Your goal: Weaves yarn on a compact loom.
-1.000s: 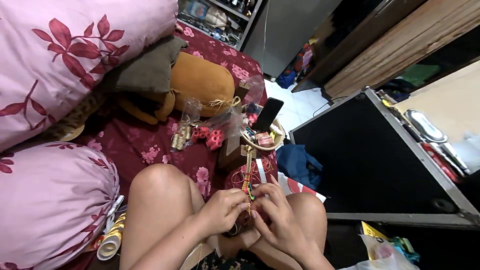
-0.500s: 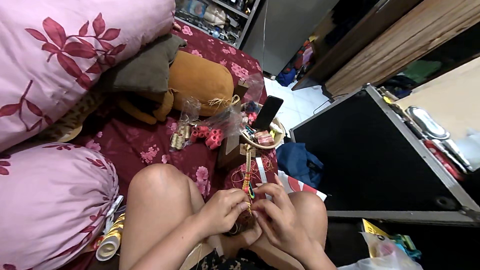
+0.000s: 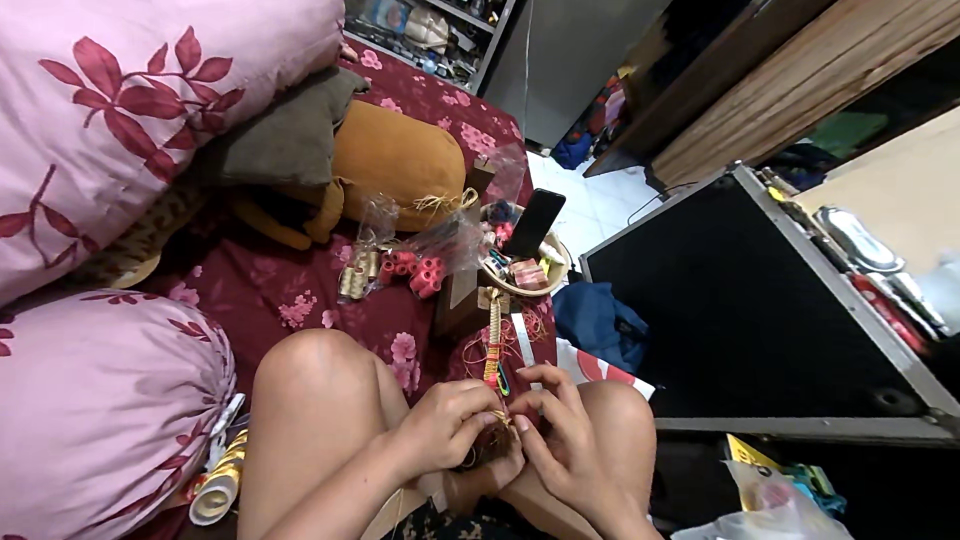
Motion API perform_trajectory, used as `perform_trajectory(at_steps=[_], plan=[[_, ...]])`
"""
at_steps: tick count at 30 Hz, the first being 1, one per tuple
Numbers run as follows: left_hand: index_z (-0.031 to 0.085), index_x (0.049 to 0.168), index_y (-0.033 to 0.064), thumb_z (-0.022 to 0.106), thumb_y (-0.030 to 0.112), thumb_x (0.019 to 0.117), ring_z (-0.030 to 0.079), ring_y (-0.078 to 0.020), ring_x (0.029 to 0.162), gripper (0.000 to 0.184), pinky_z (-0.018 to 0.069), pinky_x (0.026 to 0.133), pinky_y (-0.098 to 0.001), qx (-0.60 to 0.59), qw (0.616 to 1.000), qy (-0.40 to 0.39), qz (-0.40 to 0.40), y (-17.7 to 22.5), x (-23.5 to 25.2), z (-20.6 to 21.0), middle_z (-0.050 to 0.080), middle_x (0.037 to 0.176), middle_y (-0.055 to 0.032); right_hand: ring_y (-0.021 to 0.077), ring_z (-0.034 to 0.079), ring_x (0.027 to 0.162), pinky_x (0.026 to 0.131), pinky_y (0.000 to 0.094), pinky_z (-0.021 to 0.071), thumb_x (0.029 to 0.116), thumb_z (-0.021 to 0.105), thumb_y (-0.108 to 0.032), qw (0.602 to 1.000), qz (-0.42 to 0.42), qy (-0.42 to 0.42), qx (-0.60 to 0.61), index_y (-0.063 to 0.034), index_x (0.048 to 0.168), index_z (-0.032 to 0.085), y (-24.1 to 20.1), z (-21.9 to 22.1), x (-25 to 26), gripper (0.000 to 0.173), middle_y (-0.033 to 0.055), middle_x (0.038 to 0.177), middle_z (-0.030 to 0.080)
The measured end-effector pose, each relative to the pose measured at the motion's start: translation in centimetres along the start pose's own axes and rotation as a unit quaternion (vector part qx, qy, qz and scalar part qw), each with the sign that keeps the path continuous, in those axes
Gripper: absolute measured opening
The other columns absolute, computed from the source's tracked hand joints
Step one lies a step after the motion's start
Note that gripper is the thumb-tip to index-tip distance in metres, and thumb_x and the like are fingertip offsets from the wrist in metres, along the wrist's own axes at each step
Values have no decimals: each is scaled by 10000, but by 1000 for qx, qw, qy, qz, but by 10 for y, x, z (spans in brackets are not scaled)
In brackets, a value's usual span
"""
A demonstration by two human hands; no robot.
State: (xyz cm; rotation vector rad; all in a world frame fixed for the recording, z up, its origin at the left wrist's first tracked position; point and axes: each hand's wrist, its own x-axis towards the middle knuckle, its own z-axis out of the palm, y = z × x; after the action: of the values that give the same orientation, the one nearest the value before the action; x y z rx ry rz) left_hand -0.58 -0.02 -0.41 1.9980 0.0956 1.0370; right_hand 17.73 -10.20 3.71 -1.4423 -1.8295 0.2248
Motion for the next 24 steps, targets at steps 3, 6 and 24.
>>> perform_trajectory(at_steps=[3, 6, 24], plan=[[667, 947, -52, 507, 41, 999, 676, -182, 850, 192, 536, 822, -238, 0, 1000, -1, 3, -1, 0, 1, 684, 876, -167, 81, 505, 1309, 1221, 421, 297, 1015, 540, -327, 998, -45, -12, -48, -202, 975, 626, 2, -3, -1, 157, -4, 1250, 596], [662, 950, -48, 505, 48, 1004, 677, -178, 855, 192, 535, 826, -236, 0, 1000, -6, 1, -2, -1, 1, 683, 881, -165, 110, 522, 1293, 1220, 460, 286, 1013, 544, -321, 992, -84, -17, -89, -207, 956, 604, 4, -3, 1, 141, 5, 1213, 605], [664, 947, -36, 517, 23, 967, 667, -183, 821, 160, 535, 796, -234, 12, 1000, 10, 22, 0, -1, 6, 678, 851, -151, 29, 482, 1284, 1154, 278, 357, 995, 540, -318, 998, 4, 50, -34, -192, 980, 624, 8, -4, -9, 153, -12, 1265, 559]])
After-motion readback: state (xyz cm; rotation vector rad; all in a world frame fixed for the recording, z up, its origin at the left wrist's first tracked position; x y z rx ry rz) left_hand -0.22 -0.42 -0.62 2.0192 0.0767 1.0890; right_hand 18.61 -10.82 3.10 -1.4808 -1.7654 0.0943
